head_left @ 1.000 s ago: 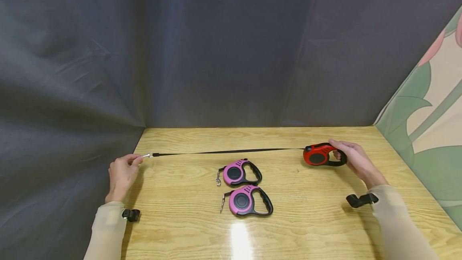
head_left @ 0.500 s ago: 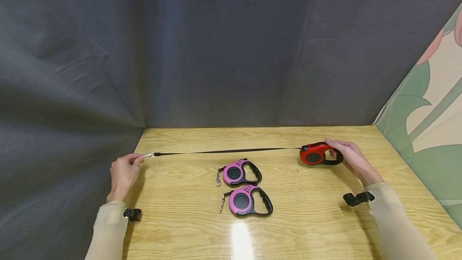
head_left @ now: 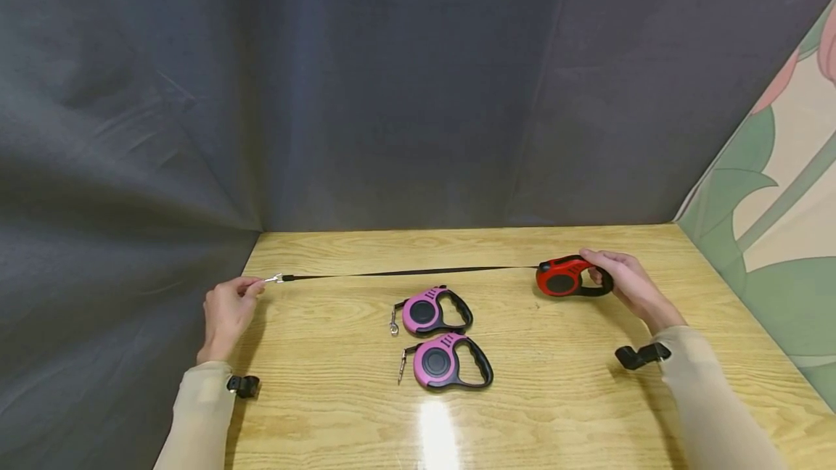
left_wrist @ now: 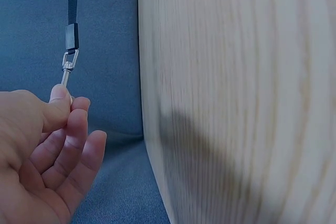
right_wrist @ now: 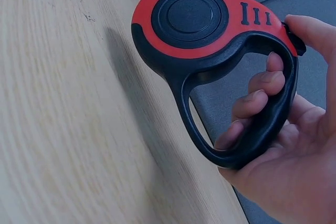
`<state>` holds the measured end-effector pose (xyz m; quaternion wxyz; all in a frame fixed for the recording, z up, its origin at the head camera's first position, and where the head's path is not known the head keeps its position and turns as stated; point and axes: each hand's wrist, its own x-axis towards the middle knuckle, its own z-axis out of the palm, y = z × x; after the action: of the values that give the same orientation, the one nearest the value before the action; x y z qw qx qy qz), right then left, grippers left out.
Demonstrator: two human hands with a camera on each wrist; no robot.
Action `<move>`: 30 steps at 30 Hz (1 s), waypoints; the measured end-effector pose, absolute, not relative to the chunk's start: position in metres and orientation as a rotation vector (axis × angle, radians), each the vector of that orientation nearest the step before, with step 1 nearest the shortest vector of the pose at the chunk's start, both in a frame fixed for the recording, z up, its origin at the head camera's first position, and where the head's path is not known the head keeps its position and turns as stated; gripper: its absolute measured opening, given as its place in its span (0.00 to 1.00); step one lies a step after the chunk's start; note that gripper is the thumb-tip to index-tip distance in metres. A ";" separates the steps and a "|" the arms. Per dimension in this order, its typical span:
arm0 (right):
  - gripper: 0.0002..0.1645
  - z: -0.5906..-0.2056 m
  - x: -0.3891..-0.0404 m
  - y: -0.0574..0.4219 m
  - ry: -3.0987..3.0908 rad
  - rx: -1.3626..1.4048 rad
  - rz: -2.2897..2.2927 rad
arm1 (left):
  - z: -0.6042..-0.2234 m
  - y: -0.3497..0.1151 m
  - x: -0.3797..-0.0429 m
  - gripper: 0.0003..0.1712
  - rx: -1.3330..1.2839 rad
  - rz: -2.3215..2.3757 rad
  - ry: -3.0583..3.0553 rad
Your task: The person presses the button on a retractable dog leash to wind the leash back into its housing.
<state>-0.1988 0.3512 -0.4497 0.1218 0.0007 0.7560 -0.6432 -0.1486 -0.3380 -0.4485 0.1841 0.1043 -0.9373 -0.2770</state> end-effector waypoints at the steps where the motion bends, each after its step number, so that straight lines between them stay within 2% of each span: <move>1: 0.22 -0.450 -0.199 0.351 2.206 0.000 -1.876 | -0.448 -0.338 -0.149 0.12 0.296 -0.782 -2.643; 30: 0.20 -0.461 -0.206 0.327 2.176 -0.121 -1.923 | -0.457 -0.325 -0.154 0.10 0.274 -0.767 -2.654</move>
<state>-0.2055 0.3269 -0.4614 0.1174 -0.0415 0.7434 -0.6571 -0.1542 -0.3253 -0.4568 0.1817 0.0970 -0.9401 -0.2717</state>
